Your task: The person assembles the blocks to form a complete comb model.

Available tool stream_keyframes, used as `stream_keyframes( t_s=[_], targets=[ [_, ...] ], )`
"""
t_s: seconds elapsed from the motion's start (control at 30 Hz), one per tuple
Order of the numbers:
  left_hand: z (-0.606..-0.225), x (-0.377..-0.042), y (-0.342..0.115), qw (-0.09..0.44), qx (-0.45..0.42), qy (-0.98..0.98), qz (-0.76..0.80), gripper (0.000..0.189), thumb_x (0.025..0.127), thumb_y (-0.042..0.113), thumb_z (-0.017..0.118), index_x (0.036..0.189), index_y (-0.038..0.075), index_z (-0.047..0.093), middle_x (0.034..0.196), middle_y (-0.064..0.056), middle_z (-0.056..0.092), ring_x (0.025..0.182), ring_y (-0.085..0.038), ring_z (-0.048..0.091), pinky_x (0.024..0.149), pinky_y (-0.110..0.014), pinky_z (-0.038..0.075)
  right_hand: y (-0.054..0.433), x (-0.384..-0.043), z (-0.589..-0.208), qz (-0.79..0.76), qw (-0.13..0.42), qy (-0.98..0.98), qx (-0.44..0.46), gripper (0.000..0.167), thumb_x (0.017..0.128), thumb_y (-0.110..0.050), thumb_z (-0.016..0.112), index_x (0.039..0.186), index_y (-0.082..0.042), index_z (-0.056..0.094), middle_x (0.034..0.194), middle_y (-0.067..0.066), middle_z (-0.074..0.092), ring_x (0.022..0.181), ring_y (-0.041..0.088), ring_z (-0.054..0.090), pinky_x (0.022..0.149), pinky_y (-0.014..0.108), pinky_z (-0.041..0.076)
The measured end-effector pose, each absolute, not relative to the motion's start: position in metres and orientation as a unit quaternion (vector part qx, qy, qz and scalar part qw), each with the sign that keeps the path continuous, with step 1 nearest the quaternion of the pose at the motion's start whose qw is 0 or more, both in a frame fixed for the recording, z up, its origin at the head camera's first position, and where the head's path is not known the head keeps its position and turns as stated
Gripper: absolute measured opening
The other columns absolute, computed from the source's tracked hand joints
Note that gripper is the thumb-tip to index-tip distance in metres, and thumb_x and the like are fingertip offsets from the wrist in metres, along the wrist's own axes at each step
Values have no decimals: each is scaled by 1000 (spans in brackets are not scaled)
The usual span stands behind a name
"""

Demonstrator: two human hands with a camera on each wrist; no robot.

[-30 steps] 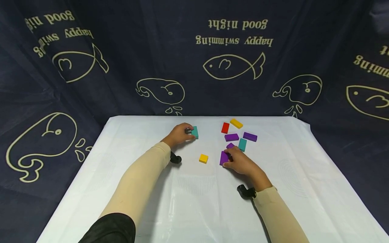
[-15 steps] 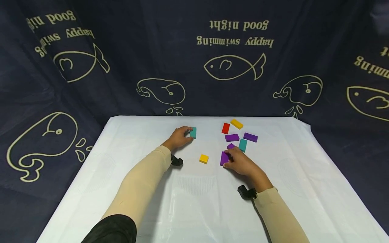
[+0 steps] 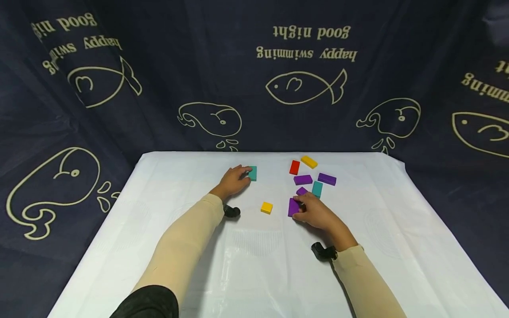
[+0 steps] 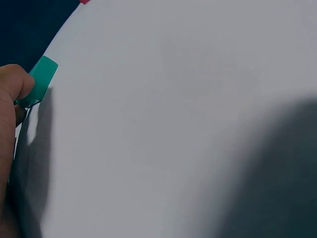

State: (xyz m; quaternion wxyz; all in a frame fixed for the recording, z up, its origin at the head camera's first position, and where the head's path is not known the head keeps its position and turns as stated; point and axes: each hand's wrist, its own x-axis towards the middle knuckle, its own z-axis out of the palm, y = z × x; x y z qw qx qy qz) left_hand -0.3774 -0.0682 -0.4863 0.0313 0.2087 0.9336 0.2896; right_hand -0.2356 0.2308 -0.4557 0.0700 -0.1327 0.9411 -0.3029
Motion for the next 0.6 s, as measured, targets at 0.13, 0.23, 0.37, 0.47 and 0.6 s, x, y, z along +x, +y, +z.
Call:
stream_keyframes(
  t_s=[0.13,0.23,0.37,0.47,0.6],
  targets=[
    [-488,-376,-70,22,212,936,280,49,99,31,51,146,16,51,150,-4,47,146,-26,30,121,-46,12,230,-236,-456,-299,63,943,-134,60,85,-19,78,137,1,56,118,15,57,96,24,52,90,42,49],
    [-487,-373,-69,19,211,936,281,49,99,30,50,146,16,51,150,-3,47,146,-25,30,122,-44,12,229,-236,-455,-295,57,944,-137,59,85,-19,79,136,1,58,119,15,58,94,24,53,89,42,50],
    [-487,-373,-68,13,213,936,281,49,99,30,49,146,16,51,150,-2,48,145,-25,31,121,-44,13,230,-236,-454,-288,47,946,-141,57,83,-19,80,133,1,59,119,15,60,95,25,54,92,44,50],
    [-487,-373,-67,11,217,934,283,49,99,31,49,146,16,52,149,-3,48,145,-26,31,121,-44,13,229,-237,-453,-280,40,948,-143,56,82,-20,81,130,2,61,115,13,62,95,24,55,92,44,51],
    [-489,-375,-67,11,216,935,280,49,99,32,49,145,17,52,149,-3,49,145,-26,31,121,-44,14,228,-238,-452,-286,39,946,-147,55,82,-21,81,128,3,62,99,7,62,86,20,55,79,36,52]
  ],
)
